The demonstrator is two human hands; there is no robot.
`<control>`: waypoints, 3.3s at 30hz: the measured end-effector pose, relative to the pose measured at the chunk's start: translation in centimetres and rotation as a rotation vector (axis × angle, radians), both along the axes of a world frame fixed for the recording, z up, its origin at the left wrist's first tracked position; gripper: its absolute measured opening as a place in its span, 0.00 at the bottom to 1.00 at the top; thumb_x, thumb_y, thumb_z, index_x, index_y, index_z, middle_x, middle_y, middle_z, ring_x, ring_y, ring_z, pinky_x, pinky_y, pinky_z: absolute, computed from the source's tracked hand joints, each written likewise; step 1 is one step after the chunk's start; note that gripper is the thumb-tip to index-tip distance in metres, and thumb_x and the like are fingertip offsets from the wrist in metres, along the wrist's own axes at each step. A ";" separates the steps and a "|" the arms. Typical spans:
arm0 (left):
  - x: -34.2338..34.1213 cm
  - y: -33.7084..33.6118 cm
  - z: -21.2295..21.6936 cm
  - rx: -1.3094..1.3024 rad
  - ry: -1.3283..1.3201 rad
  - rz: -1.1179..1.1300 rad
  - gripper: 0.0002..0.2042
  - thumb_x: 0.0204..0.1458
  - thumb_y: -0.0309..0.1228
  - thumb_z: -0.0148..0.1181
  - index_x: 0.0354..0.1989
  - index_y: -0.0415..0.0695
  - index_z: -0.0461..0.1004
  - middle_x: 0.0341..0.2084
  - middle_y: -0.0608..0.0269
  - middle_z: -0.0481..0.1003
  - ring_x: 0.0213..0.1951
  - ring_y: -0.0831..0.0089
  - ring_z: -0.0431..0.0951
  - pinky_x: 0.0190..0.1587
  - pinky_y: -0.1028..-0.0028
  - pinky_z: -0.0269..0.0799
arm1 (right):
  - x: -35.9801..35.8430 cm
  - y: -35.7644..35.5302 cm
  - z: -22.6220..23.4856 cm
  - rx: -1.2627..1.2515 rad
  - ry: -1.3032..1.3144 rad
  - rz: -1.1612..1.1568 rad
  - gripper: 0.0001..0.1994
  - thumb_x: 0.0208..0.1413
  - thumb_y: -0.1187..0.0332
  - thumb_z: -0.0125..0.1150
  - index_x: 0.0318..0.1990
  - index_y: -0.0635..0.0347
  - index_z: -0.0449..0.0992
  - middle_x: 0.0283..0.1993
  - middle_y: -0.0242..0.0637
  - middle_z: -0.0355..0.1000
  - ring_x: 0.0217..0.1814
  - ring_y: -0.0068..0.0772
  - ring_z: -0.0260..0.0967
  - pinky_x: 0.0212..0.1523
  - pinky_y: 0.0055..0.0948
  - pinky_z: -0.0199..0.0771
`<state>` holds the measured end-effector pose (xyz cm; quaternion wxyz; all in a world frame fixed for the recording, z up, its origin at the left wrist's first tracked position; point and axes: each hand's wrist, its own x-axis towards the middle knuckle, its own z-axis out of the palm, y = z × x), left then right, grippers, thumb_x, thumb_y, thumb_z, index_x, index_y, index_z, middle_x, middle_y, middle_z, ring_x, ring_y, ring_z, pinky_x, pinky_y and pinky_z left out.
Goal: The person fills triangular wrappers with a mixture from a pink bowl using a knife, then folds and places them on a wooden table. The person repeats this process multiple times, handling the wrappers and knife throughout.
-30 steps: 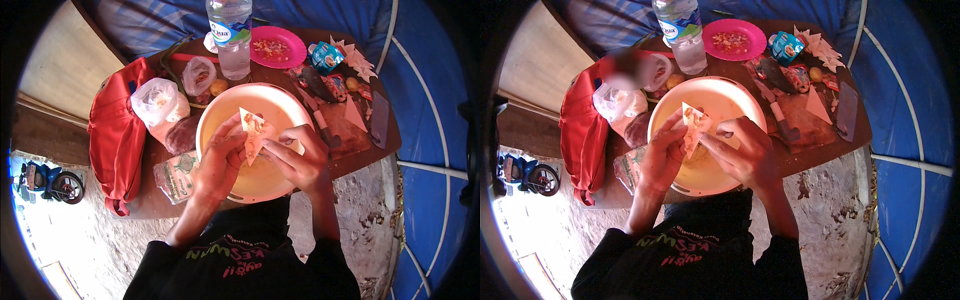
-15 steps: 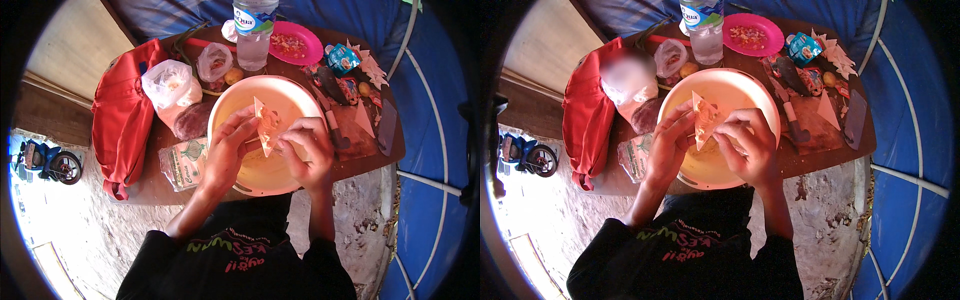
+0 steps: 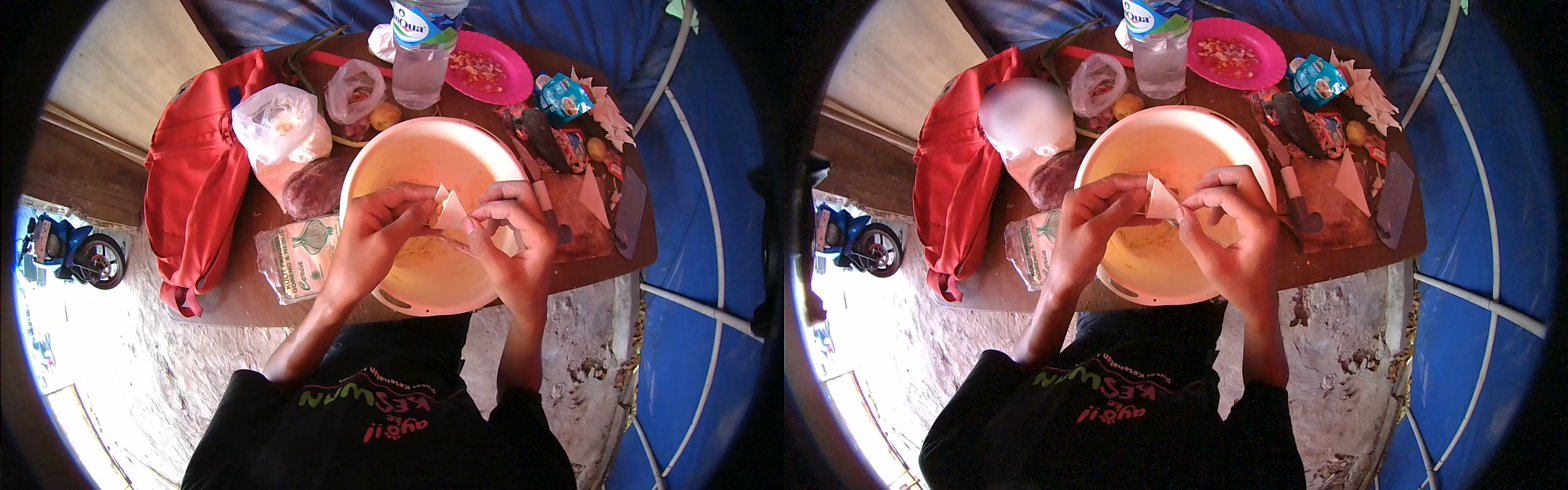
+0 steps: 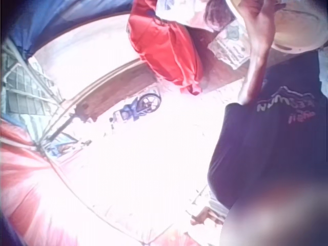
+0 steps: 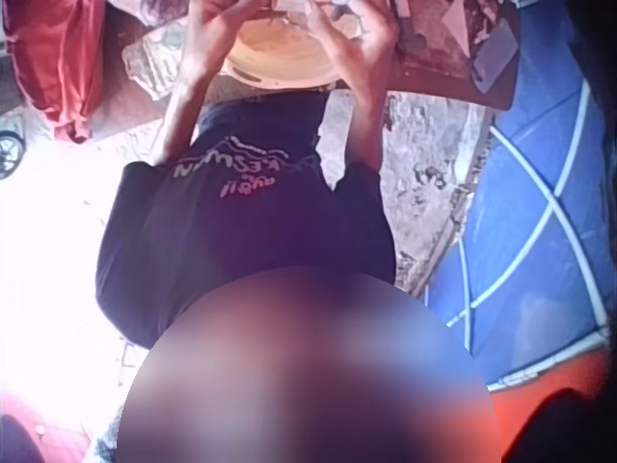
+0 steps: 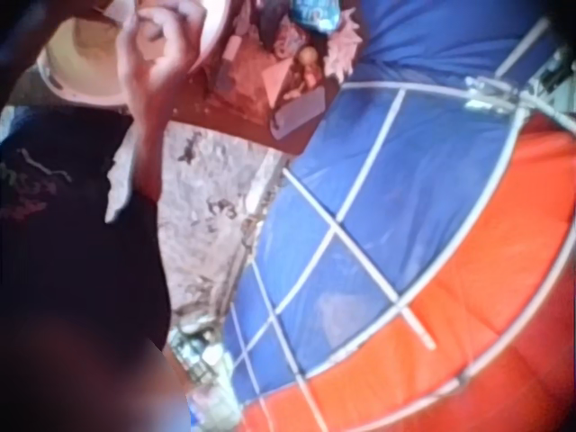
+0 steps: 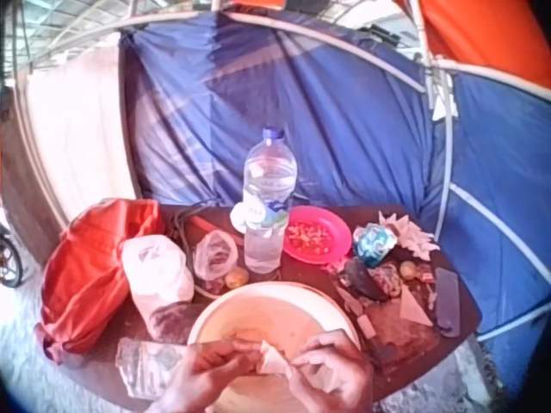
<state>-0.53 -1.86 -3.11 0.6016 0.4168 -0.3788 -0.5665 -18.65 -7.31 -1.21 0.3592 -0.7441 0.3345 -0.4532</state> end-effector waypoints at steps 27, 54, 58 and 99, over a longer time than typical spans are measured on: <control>0.1 0.7 1.0 -0.043 0.069 0.013 0.09 0.61 0.25 0.60 0.47 0.36 0.78 0.39 0.60 0.81 0.41 0.79 0.79 0.47 0.78 0.75 | 0.7 1.4 0.0 0.170 -0.113 0.038 0.20 0.45 0.74 0.76 0.45 0.66 0.75 0.43 0.36 0.75 0.43 0.27 0.74 0.43 0.26 0.75; 0.8 1.0 0.2 -0.292 -0.023 -0.105 0.12 0.46 0.13 0.68 0.41 0.34 0.80 0.39 0.56 0.78 0.42 0.71 0.80 0.46 0.73 0.78 | -0.2 1.3 -1.4 -0.031 -0.244 0.207 0.15 0.39 0.79 0.77 0.37 0.67 0.81 0.36 0.41 0.79 0.39 0.31 0.78 0.42 0.28 0.77; 1.9 1.6 0.1 -0.239 -0.181 -0.045 0.10 0.46 0.13 0.68 0.38 0.34 0.81 0.39 0.56 0.79 0.40 0.72 0.80 0.45 0.75 0.77 | -1.5 0.5 -1.6 0.020 -0.310 0.188 0.19 0.39 0.80 0.77 0.42 0.68 0.79 0.41 0.42 0.78 0.42 0.30 0.76 0.47 0.29 0.76; 1.4 0.6 -4.1 -0.197 -0.350 0.435 0.09 0.53 0.22 0.67 0.41 0.35 0.80 0.36 0.60 0.82 0.36 0.78 0.82 0.41 0.78 0.78 | -3.1 -0.7 3.3 0.400 0.784 0.364 0.08 0.58 0.76 0.60 0.42 0.69 0.82 0.38 0.43 0.82 0.39 0.25 0.79 0.44 0.25 0.75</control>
